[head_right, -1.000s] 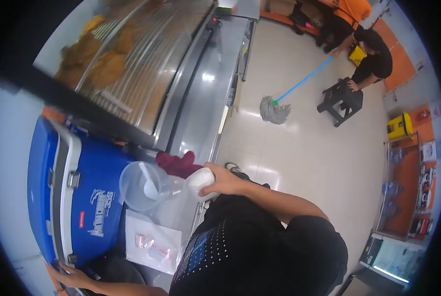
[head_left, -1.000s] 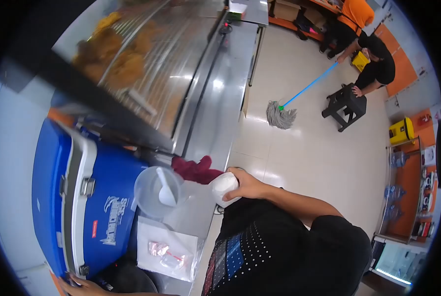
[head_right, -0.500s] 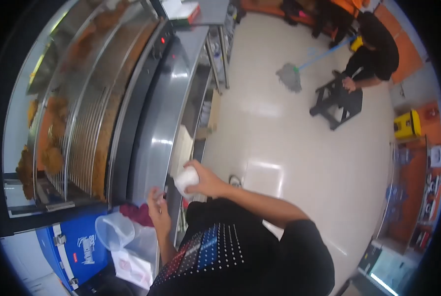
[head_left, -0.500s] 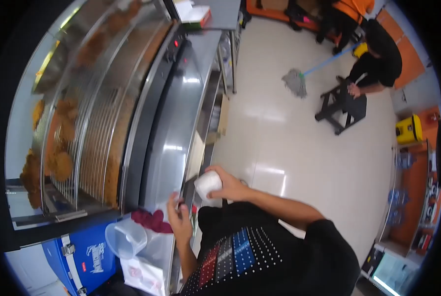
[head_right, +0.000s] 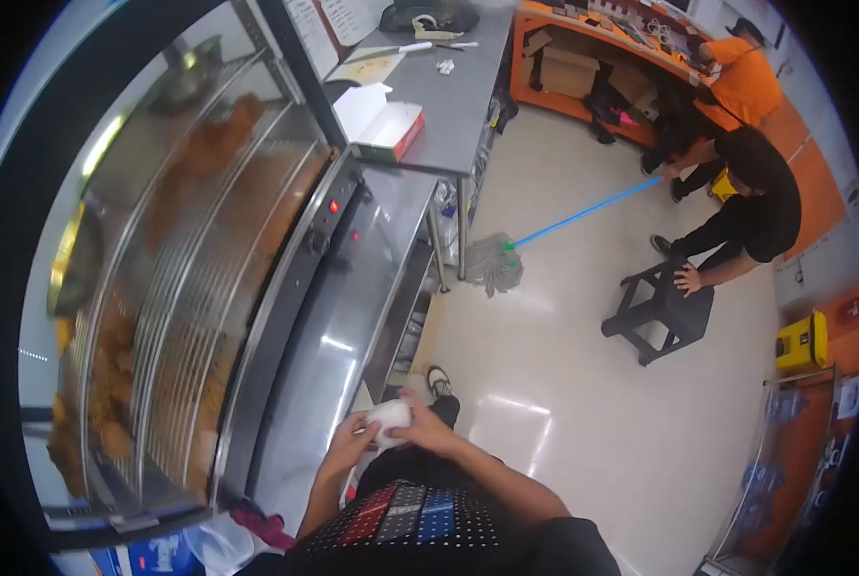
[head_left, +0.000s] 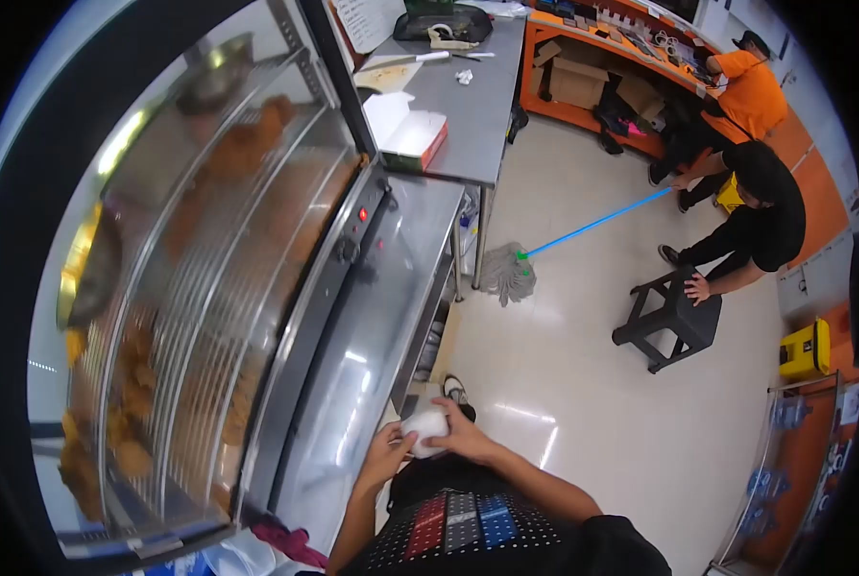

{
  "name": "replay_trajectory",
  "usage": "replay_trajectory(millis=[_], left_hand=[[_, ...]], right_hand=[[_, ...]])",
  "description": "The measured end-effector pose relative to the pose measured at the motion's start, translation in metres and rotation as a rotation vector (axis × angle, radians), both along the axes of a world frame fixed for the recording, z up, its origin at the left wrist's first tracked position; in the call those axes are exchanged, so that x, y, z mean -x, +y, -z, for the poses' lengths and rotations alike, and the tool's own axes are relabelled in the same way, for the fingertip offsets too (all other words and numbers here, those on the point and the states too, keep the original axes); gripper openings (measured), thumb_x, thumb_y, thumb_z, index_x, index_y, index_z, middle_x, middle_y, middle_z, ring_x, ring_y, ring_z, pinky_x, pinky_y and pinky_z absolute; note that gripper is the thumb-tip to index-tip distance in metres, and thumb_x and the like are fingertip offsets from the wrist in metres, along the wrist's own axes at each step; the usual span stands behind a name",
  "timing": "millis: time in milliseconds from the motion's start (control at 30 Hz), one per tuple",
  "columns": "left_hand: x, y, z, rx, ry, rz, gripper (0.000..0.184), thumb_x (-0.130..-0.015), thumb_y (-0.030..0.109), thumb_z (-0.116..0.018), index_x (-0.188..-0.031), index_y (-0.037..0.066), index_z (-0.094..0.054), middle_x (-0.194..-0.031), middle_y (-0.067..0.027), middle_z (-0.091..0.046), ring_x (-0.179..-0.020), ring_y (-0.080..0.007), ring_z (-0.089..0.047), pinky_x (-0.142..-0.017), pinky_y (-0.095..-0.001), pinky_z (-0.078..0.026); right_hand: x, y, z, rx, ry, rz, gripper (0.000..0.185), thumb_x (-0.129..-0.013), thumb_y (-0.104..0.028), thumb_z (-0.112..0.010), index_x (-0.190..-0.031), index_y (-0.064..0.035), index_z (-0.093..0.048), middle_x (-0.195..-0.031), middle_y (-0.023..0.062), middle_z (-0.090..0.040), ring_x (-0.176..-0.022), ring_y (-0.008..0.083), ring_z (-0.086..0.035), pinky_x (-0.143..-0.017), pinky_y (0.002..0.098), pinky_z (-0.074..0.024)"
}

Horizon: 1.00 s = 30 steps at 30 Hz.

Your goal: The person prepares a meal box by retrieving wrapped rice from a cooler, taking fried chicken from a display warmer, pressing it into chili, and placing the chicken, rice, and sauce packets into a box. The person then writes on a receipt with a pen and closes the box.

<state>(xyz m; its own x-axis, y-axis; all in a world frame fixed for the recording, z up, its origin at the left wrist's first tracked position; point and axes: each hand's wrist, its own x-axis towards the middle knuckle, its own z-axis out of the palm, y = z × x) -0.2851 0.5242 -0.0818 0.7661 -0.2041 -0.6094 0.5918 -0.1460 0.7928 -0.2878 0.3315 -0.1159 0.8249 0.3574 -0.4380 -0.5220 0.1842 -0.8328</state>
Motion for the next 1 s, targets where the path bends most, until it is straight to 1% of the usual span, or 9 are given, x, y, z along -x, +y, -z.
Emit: replay_trajectory(millis=[67,167,333,467,567,767,867,933,1000], left_hand=[[-0.061,-0.027,0.023,0.016,0.005,0.062,0.043,-0.098,0.029,-0.063,-0.128,0.000,-0.054,-0.104,-0.0097,-0.066,-0.088,-0.0140,-0.065,-0.067,-0.0244,-0.053],[-0.151,-0.089,0.020,0.275,-0.106,0.119,0.046,-0.098,0.031,-0.063,-0.131,0.000,-0.053,-0.109,-0.0114,-0.067,-0.088,-0.0150,-0.066,-0.070,-0.0260,-0.053],[-0.264,-0.182,0.007,0.105,-0.453,0.343,0.046,-0.099,0.033,-0.060,-0.131,0.001,-0.054,-0.114,-0.0164,-0.067,-0.093,-0.0209,-0.067,-0.082,-0.0322,-0.053],[-0.306,-0.218,0.001,-0.147,-0.741,0.460,0.044,-0.099,0.033,-0.056,-0.130,0.002,-0.056,-0.120,-0.0200,-0.065,-0.102,-0.0296,-0.067,-0.091,-0.0375,-0.051],[-0.305,-0.217,-0.002,-0.288,-0.637,0.526,0.044,-0.098,0.034,-0.055,-0.129,0.002,-0.057,-0.125,-0.0199,-0.062,-0.111,-0.0348,-0.062,-0.096,-0.0410,-0.048],[-0.239,-0.181,0.065,-0.468,-0.361,0.035,0.037,-0.098,0.030,-0.055,-0.121,0.002,-0.062,-0.118,-0.0199,-0.066,-0.106,-0.0381,-0.064,-0.093,-0.0414,-0.051],[-0.197,-0.173,0.063,-0.548,-0.271,-0.273,0.033,-0.099,0.027,-0.056,-0.118,0.001,-0.064,-0.110,-0.0191,-0.070,-0.100,-0.0363,-0.068,-0.086,-0.0406,-0.054],[-0.161,-0.173,0.074,-0.543,-0.125,-0.452,0.034,-0.101,0.025,-0.053,-0.121,0.000,-0.063,-0.117,-0.0176,-0.068,-0.107,-0.0293,-0.067,-0.087,-0.0383,-0.056],[-0.099,-0.178,0.131,-0.539,0.019,-0.650,0.036,-0.102,0.028,-0.051,-0.116,-0.003,-0.064,-0.115,-0.0176,-0.068,-0.107,-0.0277,-0.067,-0.085,-0.0378,-0.056]], right_hand=[[-0.058,-0.037,-0.021,0.054,0.162,0.117,0.075,-0.082,-0.005,-0.075,-0.141,-0.0088,-0.029,-0.121,0.0196,-0.055,-0.104,0.0295,-0.063,-0.077,0.0390,-0.0589],[-0.121,-0.094,-0.048,0.131,0.017,0.338,0.072,-0.081,-0.007,-0.075,-0.138,-0.0087,-0.031,-0.116,0.0193,-0.058,-0.096,0.0280,-0.065,-0.059,0.0365,-0.0597],[-0.211,-0.179,-0.084,0.290,-0.071,0.784,0.067,-0.078,-0.007,-0.076,-0.129,-0.0067,-0.033,-0.110,0.0190,-0.062,-0.090,0.0253,-0.067,-0.061,0.0322,-0.0587],[-0.320,-0.229,-0.091,0.477,-0.266,0.623,0.060,-0.076,-0.008,-0.076,-0.124,-0.0057,-0.039,-0.108,0.0175,-0.063,-0.088,0.0237,-0.067,-0.063,0.0312,-0.0547],[-0.438,-0.230,-0.109,0.507,-0.415,0.416,0.059,-0.075,-0.010,-0.077,-0.124,-0.0038,-0.043,-0.108,0.0166,-0.065,-0.090,0.0222,-0.066,-0.069,0.0319,-0.0537],[-0.664,-0.170,-0.094,0.814,-0.872,-0.109,0.075,-0.070,-0.025,-0.076,-0.132,-0.0014,-0.042,-0.113,0.0304,-0.062,-0.109,0.0444,-0.061,-0.094,0.0447,-0.0478],[-0.717,-0.141,-0.078,0.928,-0.709,-0.375,0.081,-0.066,-0.025,-0.078,-0.134,0.0017,-0.041,-0.119,0.0301,-0.060,-0.115,0.0431,-0.059,-0.094,0.0462,-0.0487],[-0.730,-0.134,-0.055,0.930,-0.583,-0.438,0.085,-0.064,-0.026,-0.079,-0.134,0.0038,-0.041,-0.123,0.0291,-0.059,-0.117,0.0427,-0.058,-0.094,0.0475,-0.0491],[-0.728,-0.131,-0.052,0.928,-0.503,-0.409,0.089,-0.064,-0.031,-0.079,-0.135,0.0062,-0.040,-0.127,0.0275,-0.058,-0.119,0.0413,-0.057,-0.093,0.0484,-0.0508]])
